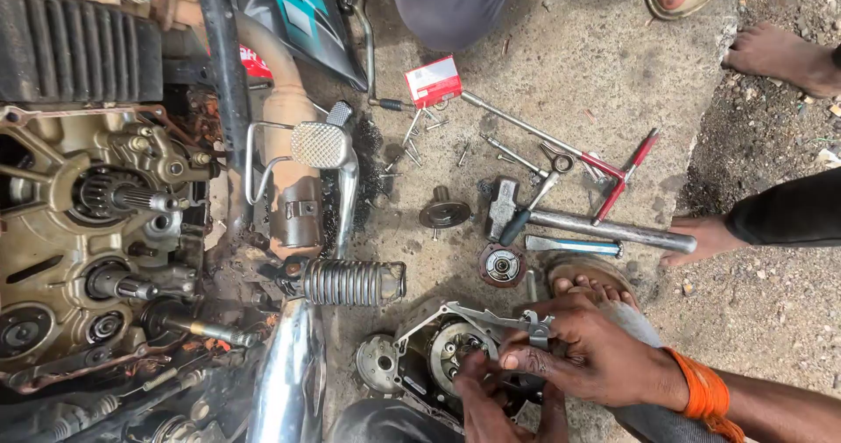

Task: Repairing and reassembling internal engine components of a motorcycle, including shafts and gears.

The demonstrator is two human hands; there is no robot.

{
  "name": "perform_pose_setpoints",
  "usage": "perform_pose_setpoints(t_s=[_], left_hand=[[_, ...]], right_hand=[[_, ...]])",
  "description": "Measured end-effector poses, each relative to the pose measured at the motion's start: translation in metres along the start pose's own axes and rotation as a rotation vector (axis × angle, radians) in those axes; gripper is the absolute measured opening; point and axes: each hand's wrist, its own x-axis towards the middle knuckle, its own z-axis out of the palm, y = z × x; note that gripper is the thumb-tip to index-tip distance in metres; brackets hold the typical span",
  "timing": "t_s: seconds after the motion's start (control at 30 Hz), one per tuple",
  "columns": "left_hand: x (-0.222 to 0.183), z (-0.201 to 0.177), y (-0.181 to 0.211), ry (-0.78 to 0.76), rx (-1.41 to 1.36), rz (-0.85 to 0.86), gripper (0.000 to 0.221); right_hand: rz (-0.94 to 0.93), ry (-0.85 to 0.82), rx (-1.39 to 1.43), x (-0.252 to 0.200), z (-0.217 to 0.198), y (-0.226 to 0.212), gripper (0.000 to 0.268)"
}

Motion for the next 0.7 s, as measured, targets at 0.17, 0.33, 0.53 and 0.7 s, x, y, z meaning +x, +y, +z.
perform_pose_setpoints(t_s=[0.17,0.33,0.53,0.7], left_hand=[[0.009,0.006,-0.016,-0.088,-0.178,0.028,0.037],[0.009,0.001,-0.044,-0.108,-0.382,-0.228,0.033],[-0.004,0.0,-0.134,-0.195,-0.804,-0.224,0.039],[-0.018,-0.001,-0.166,-0.248,-1.023,-0.334,0.037]], right_hand=[[0.258,-0.405,0.264,0.005,0.002,-0.005,0.034],[0.234,-0.663,0.389,0.019,-0.024,0.019,0.056],[0.254,-0.004,-0.237,0.039,-0.053,0.141,0.032],[0.574,0.079,-0.348,0.045,-0.054,0.181,0.026]])
